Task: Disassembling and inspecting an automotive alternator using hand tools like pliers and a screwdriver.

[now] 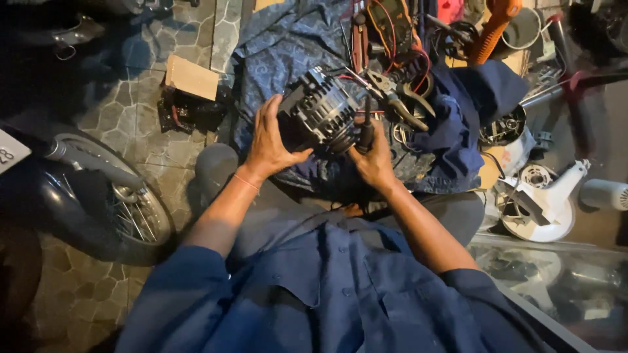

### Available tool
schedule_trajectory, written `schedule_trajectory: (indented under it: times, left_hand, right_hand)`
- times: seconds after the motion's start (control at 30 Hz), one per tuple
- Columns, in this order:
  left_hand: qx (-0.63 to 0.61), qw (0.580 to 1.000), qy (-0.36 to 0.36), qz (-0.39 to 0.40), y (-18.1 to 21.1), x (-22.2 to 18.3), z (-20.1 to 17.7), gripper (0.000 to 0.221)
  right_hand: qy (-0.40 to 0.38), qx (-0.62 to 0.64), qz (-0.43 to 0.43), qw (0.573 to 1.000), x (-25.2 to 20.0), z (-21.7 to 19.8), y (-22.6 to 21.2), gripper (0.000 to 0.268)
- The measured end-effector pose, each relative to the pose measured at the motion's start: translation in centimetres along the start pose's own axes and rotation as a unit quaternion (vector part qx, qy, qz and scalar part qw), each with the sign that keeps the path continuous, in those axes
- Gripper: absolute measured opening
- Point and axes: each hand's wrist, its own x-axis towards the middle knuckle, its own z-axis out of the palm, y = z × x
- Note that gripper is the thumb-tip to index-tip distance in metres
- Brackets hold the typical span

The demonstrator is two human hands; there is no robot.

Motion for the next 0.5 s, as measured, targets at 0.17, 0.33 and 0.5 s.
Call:
schedule_trajectory:
  times: [0.17, 0.33, 0.5]
  left_hand:
    - [0.029, 1.000, 0.006, -0.006, 0.7, -0.9, -0.4, 0.127]
    - [0.047, 0.998, -0.020, -0.024, 0.5, -3.6, 0.0, 0.129]
    - [0.066, 0.992, -0.047, -0.100, 1.4, -4.3, -0.4, 0.130]
  right_hand:
    - [-0.037, -0.002, -0.020, 0.999, 0.9, -0.2, 0.0, 0.053]
    - [-0.083, -0.043, -0.004, 0.996, -0.7, -1.7, -0.5, 0.061]
    - [-0.065, 0.020, 0.206, 0.976, -3.6, -5.1, -1.5, 0.073]
